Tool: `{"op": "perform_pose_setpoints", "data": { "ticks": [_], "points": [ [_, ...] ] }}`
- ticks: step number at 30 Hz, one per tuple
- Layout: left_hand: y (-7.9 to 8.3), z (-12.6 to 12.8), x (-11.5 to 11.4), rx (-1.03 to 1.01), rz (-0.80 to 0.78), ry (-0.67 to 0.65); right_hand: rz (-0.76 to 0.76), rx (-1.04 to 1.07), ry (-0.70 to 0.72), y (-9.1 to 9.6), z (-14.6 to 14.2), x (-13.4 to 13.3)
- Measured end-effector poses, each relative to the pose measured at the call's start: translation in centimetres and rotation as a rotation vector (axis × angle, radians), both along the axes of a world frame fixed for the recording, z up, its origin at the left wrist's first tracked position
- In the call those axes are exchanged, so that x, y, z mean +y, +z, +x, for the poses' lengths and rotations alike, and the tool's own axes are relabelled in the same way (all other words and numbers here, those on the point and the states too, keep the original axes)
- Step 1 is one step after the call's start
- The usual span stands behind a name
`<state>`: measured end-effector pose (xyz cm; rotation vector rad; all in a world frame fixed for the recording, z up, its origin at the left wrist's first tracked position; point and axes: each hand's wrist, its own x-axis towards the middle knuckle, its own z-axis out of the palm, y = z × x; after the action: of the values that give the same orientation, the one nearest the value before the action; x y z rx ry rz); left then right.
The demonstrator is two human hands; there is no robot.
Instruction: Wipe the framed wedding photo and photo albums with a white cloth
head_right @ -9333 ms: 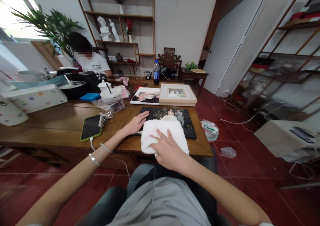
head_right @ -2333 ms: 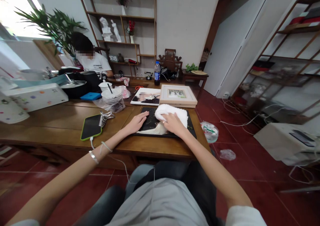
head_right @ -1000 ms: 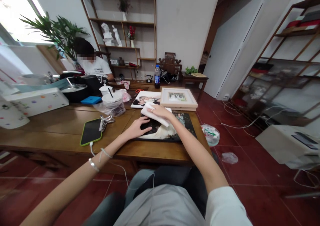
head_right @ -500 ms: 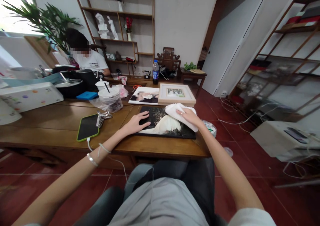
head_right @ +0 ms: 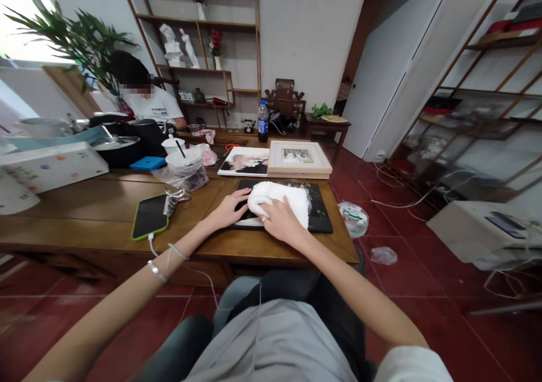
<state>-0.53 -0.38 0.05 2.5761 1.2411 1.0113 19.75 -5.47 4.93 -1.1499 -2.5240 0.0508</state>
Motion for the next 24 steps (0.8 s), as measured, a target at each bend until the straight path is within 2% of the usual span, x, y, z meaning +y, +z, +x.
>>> {"op": "perform_pose_setpoints", "data": {
  "ticks": [3,11,15,20,24],
  "points": [
    [-0.1,-0.1,0.0,0.003,-0.005,0.017,-0.015,0.005,-0.027,0.0,0.9,0.4],
    [0.1,0.0,-0.1,-0.040,-0.077,0.044,-0.015,0.091,-0.207,0.6,7.6,2.5],
    [0.0,-0.1,0.0,-0.054,-0.094,0.051,0.009,0.071,-0.273,0.6,9.3,2.6],
    [-0.3,0.0,0.1,-0.082,-0.101,0.038,0.021,-0.023,-0.201,0.0,7.5,1.9],
    [-0.3,0.0,0.2,-0.050,-0.088,0.042,0.010,-0.038,-0.003,-0.3,4.2,-0.3]
  ]
}}
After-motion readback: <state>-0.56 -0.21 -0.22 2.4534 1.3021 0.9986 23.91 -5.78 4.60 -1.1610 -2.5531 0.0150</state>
